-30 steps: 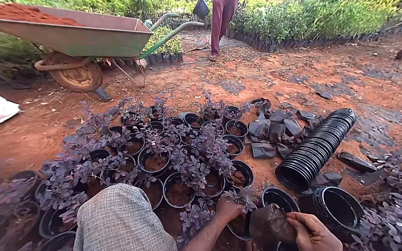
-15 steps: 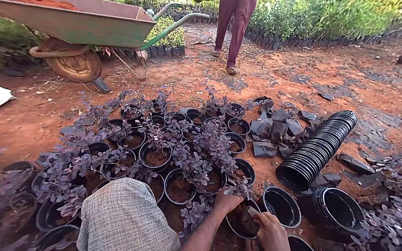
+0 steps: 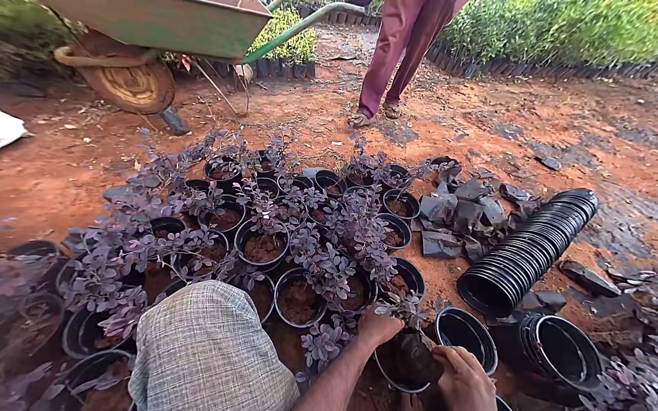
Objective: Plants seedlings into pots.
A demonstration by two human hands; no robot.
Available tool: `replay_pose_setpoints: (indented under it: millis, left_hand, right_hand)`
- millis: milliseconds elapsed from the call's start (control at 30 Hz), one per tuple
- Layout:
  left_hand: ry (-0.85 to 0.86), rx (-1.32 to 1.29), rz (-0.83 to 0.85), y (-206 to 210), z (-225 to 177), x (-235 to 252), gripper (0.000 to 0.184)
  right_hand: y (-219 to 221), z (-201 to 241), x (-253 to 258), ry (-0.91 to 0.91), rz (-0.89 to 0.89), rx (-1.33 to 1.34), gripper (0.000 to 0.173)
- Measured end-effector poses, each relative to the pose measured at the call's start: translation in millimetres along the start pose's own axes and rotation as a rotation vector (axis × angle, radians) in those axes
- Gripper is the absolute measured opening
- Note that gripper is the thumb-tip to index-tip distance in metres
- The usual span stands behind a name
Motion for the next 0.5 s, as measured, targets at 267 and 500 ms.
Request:
replay_pose_setpoints:
  millis: [267,500]
  left_hand:
    - [0.002,-0.013,-0.025,-2,2,-1,0.047]
    - [0.018,0.038,-0.017,0,-2,-3,0.047]
  right_hand:
    - [11,4,0,0.01,0.014,0.027,0.017]
    - [3,0,-2,0.025,0.031,0.009,0.015]
Point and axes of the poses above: each hand's wrist, its own x-axis towards the middle knuckle, its own y-axis out of the palm, z = x × y, the point moved 9 cm from there along x, towards the middle knuckle, and after that the axes turned 9 degrees about -x, right-handed, at the moved point
